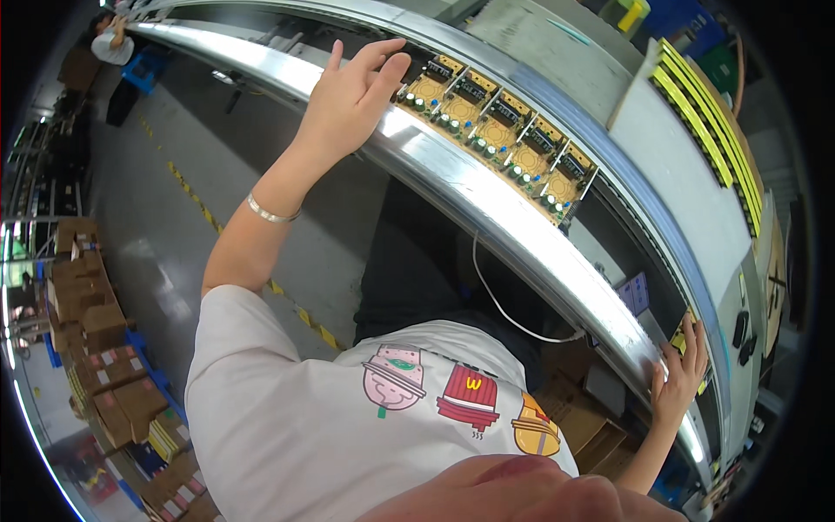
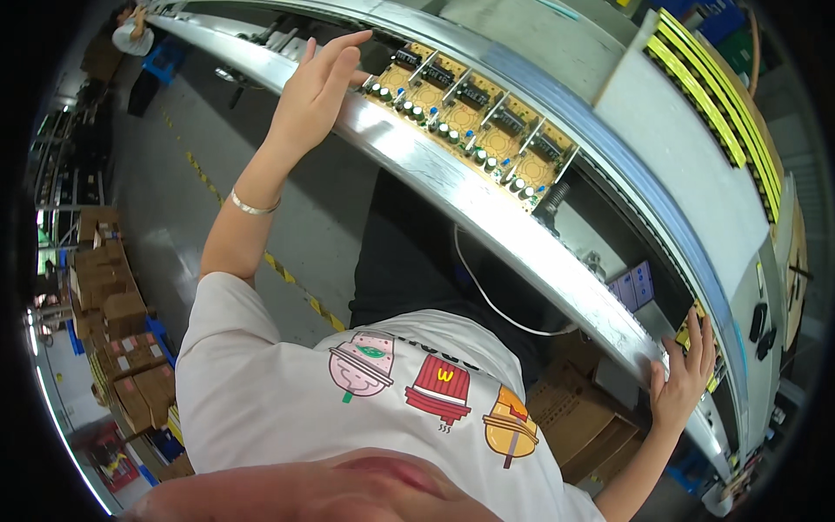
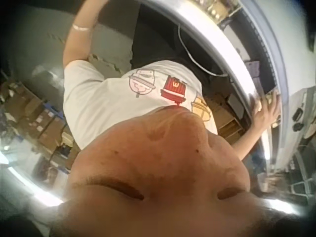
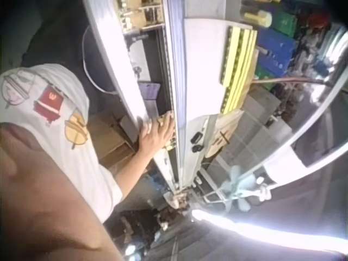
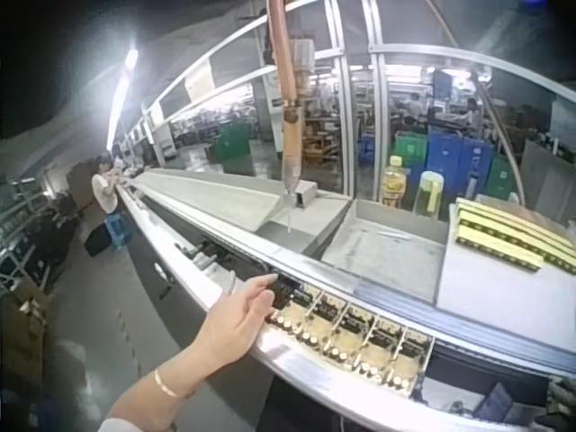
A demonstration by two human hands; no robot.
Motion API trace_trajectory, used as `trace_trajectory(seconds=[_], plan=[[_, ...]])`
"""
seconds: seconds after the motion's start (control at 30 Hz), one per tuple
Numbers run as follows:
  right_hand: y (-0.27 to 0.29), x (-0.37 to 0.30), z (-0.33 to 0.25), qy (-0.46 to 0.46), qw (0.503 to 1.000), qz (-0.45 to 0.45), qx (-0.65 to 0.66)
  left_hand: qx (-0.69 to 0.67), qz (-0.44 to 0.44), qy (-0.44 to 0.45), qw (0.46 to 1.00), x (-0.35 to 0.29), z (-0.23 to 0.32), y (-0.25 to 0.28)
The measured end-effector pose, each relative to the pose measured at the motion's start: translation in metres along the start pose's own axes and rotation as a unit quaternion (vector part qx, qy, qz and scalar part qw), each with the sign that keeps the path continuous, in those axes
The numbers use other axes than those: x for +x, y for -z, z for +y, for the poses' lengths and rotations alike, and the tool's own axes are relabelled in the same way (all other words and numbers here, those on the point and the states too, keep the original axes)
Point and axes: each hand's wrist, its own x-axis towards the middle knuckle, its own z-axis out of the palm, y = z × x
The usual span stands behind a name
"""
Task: The recorder is assembling small yellow components onto electronic circuit boards on a manual assembly line track.
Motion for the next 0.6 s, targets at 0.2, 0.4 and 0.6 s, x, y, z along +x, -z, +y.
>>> trace_trajectory(seconds=[0.2, 0.4, 0.6], plan=[[0.019, 0.045, -0.045, 0.010, 0.999, 0.005, -0.038, -0.004, -0.011, -0.060, 0.998, 0.006, -0.012, 0.006], [0.028, 0.145, -0.038, 0.017, 0.985, 0.158, 0.060, 0.068, 0.068, -0.277, 0.956, 0.015, 0.007, -0.024], [-0.019, 0.262, 0.015, -0.072, 0.969, 0.209, 0.106, 0.053, 0.037, -0.395, 0.916, 0.039, 0.065, -0.051]])
